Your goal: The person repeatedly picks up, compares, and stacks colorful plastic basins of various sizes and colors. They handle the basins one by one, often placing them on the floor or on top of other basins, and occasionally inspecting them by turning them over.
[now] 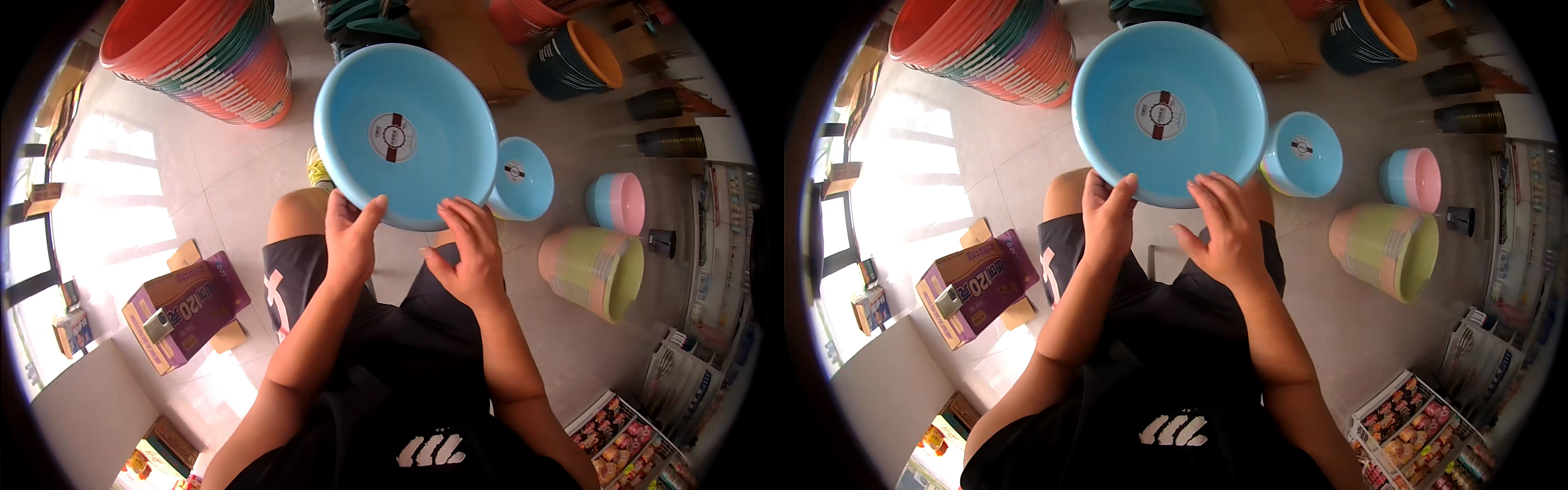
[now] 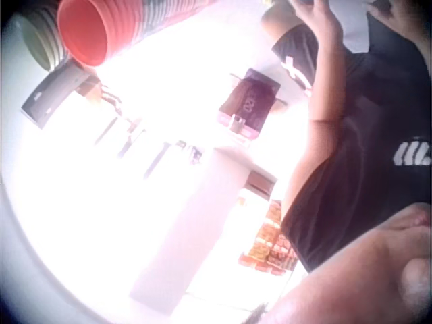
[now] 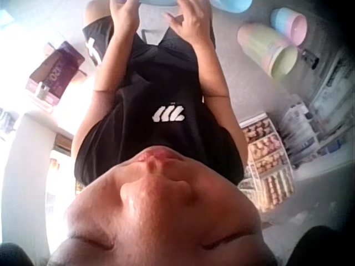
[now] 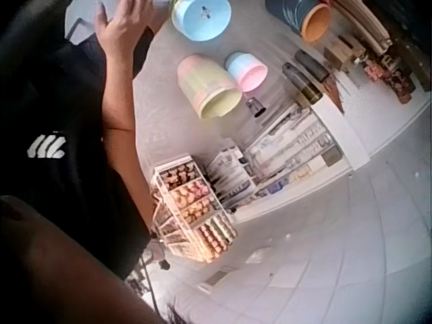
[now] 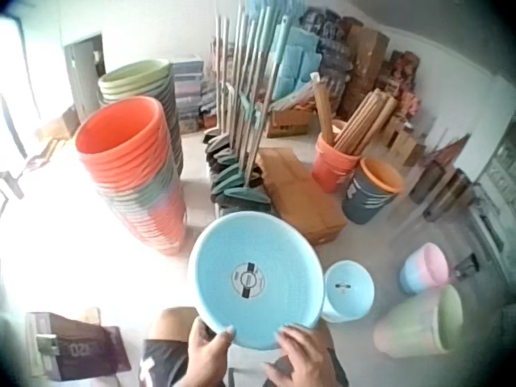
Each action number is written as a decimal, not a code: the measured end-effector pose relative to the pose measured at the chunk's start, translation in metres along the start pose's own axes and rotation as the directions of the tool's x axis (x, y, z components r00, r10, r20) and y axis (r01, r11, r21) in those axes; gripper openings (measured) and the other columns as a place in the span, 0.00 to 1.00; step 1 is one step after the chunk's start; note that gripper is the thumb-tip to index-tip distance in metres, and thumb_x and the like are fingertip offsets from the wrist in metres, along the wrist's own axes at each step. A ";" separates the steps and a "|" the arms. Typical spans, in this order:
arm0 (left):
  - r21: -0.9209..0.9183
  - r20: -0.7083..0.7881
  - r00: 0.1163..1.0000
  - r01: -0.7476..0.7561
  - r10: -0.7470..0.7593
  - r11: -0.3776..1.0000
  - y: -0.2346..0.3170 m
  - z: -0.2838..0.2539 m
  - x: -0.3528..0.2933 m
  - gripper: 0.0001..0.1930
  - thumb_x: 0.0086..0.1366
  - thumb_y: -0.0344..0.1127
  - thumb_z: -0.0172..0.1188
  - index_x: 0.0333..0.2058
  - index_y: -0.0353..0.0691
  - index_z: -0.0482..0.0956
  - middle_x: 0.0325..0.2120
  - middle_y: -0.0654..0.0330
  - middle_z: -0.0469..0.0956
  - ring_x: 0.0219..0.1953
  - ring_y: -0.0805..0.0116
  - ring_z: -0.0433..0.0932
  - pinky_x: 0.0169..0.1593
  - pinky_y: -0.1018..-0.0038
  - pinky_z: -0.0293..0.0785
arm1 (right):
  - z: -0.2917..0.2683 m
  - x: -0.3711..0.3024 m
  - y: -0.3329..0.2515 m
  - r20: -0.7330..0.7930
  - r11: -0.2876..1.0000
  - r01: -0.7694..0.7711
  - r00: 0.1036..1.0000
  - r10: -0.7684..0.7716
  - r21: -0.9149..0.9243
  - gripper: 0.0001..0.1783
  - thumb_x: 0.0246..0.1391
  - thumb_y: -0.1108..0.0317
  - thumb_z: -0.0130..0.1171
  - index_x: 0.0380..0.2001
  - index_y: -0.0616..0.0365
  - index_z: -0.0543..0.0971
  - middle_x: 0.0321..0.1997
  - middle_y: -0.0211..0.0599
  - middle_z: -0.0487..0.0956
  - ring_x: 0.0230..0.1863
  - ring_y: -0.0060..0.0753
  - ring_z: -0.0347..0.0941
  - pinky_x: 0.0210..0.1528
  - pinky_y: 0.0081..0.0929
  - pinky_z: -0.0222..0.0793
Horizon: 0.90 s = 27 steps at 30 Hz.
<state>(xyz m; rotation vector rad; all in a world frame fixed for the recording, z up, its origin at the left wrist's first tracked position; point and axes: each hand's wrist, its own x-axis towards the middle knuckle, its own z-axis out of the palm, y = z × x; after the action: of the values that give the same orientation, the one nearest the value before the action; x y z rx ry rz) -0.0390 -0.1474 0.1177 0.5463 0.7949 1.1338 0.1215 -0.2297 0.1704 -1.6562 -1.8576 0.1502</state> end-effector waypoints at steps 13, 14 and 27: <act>0.239 0.253 0.963 0.030 -0.092 0.971 -0.044 0.017 -0.051 0.14 0.77 0.40 0.48 0.39 0.34 0.71 0.32 0.63 0.75 0.34 0.77 0.75 0.40 0.76 0.76 | 0.010 -0.058 -0.006 -0.034 0.969 -0.236 0.970 0.239 0.071 0.11 0.57 0.64 0.62 0.40 0.59 0.78 0.27 0.41 0.81 0.27 0.48 0.78 0.28 0.39 0.72; 0.246 0.263 0.960 0.030 -0.096 0.969 -0.042 0.018 -0.051 0.14 0.76 0.40 0.48 0.38 0.34 0.71 0.31 0.63 0.75 0.33 0.76 0.75 0.39 0.76 0.75 | 0.009 -0.060 -0.006 -0.042 0.966 -0.248 0.967 0.251 0.072 0.11 0.57 0.64 0.61 0.39 0.59 0.78 0.27 0.41 0.81 0.27 0.49 0.78 0.28 0.40 0.72; 0.538 0.341 0.940 -0.194 -0.001 0.820 -0.034 0.031 -0.050 0.14 0.73 0.39 0.54 0.33 0.33 0.72 0.23 0.59 0.74 0.24 0.74 0.74 0.30 0.74 0.73 | -0.013 -0.071 -0.003 -0.062 0.908 -0.335 0.931 0.361 0.252 0.14 0.63 0.60 0.57 0.43 0.59 0.80 0.29 0.43 0.81 0.30 0.50 0.79 0.33 0.37 0.73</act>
<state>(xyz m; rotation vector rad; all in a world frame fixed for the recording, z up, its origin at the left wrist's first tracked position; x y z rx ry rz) -0.0052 -0.2064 0.1252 1.2594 0.8130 0.8507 0.1259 -0.3001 0.1559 -1.7723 -1.3887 0.4100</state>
